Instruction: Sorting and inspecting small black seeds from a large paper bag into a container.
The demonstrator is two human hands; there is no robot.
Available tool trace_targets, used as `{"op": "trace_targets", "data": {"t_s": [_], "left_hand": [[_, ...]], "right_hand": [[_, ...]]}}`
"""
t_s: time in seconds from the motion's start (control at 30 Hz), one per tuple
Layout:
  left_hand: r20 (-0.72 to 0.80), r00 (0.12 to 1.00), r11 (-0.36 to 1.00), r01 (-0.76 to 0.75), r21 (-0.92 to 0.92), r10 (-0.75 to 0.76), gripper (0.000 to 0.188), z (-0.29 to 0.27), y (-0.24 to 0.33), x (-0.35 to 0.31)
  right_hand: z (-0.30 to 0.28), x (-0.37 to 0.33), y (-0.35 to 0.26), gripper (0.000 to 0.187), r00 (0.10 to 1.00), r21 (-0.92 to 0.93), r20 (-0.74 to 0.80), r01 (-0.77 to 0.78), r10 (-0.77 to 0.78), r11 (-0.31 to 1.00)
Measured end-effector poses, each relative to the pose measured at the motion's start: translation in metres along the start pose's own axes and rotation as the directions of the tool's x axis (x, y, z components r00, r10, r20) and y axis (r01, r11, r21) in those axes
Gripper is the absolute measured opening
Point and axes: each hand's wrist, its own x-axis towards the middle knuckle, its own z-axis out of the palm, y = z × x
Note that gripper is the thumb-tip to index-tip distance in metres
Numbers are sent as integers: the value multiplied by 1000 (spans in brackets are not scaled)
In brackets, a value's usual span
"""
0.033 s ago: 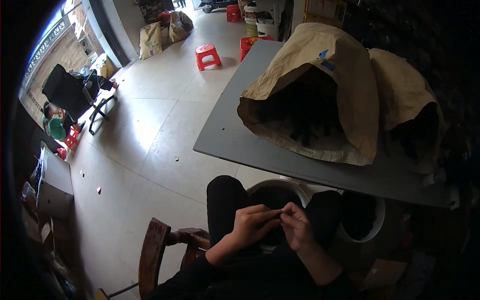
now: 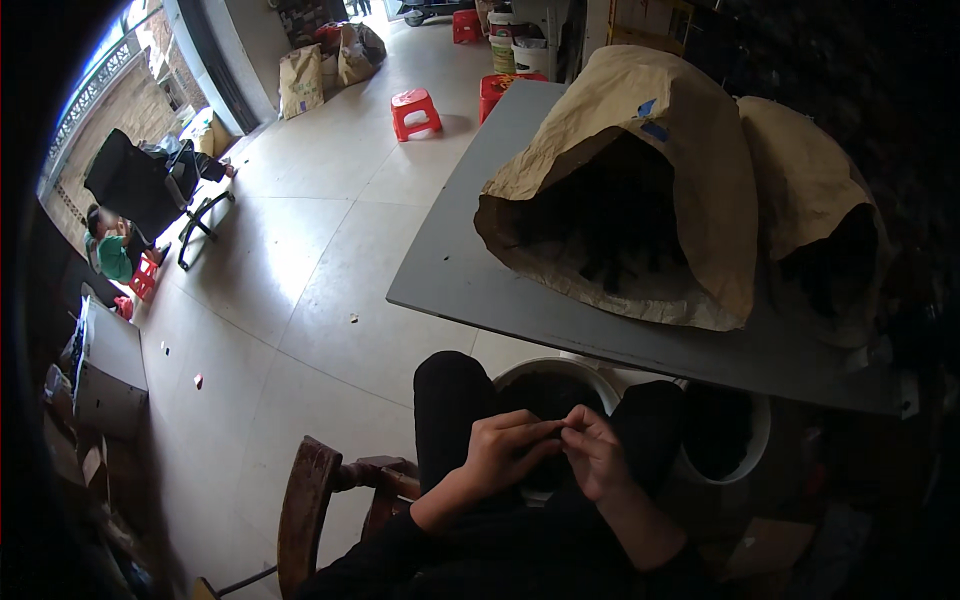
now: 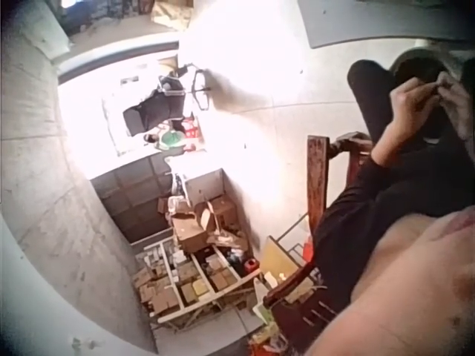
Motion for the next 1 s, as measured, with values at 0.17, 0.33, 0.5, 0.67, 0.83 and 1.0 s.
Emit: {"op": "trace_targets", "data": {"t_s": [0.17, 0.33, 0.5, 0.67, 0.83, 1.0], "left_hand": [[66, 993, 968, 110, -224, -98, 33, -5, 0, 2], [11, 991, 969, -128, -210, 133, 32, -3, -9, -3], [-54, 997, 992, -54, -115, 48, 26, 8, 3, -4], [-3, 1000, 967, -14, -254, 14, 24, 9, -1, -13], [208, 965, 923, -71, -377, 159, 18, -18, -3, -10], [348, 901, 825, -18, -565, 258, 20, -23, -3, -15]], "right_hand": [[-8, -3, -20, 11, 973, -6, 139, -186, 185, 983], [-4, -14, -8, 28, 956, 85, 186, -244, 225, 966], [10, -18, 9, 31, 996, 128, -29, -83, 88, 988], [2, -23, 11, 30, 999, -220, -25, 20, -27, 975], [-3, -36, -6, 38, 952, -353, 189, -163, 241, 921], [-3, -43, -11, 41, 782, -606, 451, -85, 430, 791]]}}
